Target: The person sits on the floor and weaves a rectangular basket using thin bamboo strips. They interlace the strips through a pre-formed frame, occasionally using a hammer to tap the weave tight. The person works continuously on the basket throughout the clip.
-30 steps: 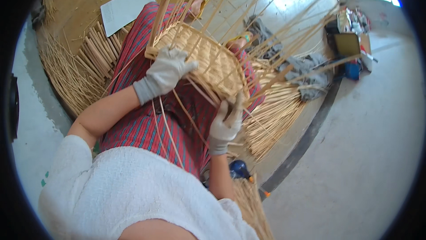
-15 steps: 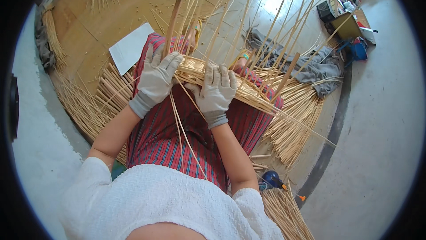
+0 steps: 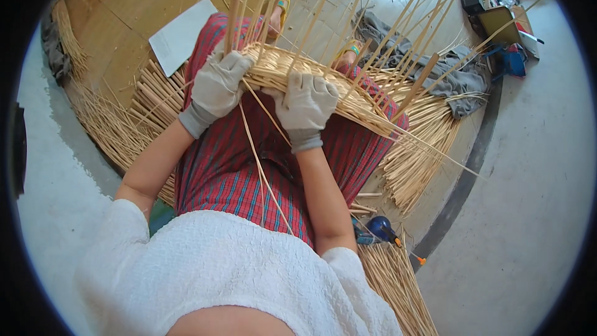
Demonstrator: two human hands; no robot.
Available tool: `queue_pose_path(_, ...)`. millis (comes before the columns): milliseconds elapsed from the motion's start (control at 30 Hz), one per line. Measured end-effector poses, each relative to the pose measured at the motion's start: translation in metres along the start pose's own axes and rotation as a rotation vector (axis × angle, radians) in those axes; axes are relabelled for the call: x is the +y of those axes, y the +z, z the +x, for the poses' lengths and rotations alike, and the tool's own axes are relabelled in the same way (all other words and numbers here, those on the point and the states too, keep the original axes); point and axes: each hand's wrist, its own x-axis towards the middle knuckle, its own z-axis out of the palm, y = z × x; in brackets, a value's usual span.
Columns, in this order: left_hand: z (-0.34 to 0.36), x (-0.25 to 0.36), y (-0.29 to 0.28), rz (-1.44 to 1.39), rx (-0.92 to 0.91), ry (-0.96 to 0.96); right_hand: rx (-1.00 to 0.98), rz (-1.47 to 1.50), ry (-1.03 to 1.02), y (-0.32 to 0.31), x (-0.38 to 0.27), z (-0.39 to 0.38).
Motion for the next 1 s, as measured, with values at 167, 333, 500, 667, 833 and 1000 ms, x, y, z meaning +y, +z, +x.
queue_pose_path(167,-0.002,-0.019,-0.049,-0.463,0.036,-0.129,-0.004,0.213,-0.003,-0.034,0.016,-0.008)
queue_pose_path(333,-0.004,-0.073,-0.057,-1.382,-0.373,-0.537,-0.025,0.13,0.174,-0.048,0.032,-0.03)
queue_pose_path(500,0.025,-0.071,-0.044,-1.366,-0.743,-0.493,-0.081,0.046,0.093,-0.052,0.045,-0.03)
queue_pose_path(667,0.042,-0.087,-0.039,-1.417,-0.916,-0.636,-0.06,0.154,0.17,-0.04,0.034,-0.022)
queue_pose_path(833,0.032,-0.073,-0.059,-1.224,-0.915,-0.638,-0.06,0.124,0.199,-0.04,0.017,-0.042)
queue_pose_path(1000,-0.005,-0.052,-0.061,-1.204,-0.702,-0.682,-0.08,0.158,0.281,-0.038,0.004,-0.073)
